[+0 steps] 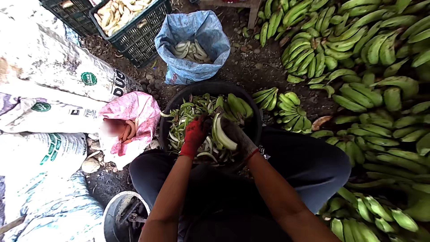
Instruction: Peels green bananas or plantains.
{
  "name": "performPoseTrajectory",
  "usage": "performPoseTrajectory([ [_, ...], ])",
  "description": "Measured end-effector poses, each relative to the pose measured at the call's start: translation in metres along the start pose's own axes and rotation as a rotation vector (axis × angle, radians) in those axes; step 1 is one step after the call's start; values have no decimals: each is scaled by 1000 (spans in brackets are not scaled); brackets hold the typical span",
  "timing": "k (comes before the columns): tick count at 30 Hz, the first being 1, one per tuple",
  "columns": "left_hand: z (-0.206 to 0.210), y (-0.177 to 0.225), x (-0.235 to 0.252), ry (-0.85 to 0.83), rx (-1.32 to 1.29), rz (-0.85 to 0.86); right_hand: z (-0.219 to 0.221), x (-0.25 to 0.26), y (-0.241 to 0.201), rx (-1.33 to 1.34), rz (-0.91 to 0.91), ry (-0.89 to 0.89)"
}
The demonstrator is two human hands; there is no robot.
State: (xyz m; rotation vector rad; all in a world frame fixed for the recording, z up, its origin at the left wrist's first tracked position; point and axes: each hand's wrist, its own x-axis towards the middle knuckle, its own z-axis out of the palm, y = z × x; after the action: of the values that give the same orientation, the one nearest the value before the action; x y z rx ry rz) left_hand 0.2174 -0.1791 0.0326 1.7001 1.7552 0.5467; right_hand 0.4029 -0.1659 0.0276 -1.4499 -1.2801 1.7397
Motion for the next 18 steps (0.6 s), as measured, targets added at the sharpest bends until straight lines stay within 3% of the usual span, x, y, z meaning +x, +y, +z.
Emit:
performPoseTrajectory([
  [3, -7, 5, 5, 28, -18, 3, -4, 5, 9, 42, 63, -127],
  [8, 14, 8, -10, 87, 1, 120, -4, 7, -2, 191, 51, 226],
  [11, 30, 12, -36, 146, 72, 219, -3, 8, -17, 434, 97, 257],
  [14, 43, 7, -46, 326, 115, 275, 6, 13, -24, 652, 142, 284],
  [16, 45, 4, -43, 394, 125, 267, 15, 14, -23, 579, 110, 365],
  [18, 38, 6, -35, 326, 103, 189, 18, 4, -15, 229, -44, 368],
])
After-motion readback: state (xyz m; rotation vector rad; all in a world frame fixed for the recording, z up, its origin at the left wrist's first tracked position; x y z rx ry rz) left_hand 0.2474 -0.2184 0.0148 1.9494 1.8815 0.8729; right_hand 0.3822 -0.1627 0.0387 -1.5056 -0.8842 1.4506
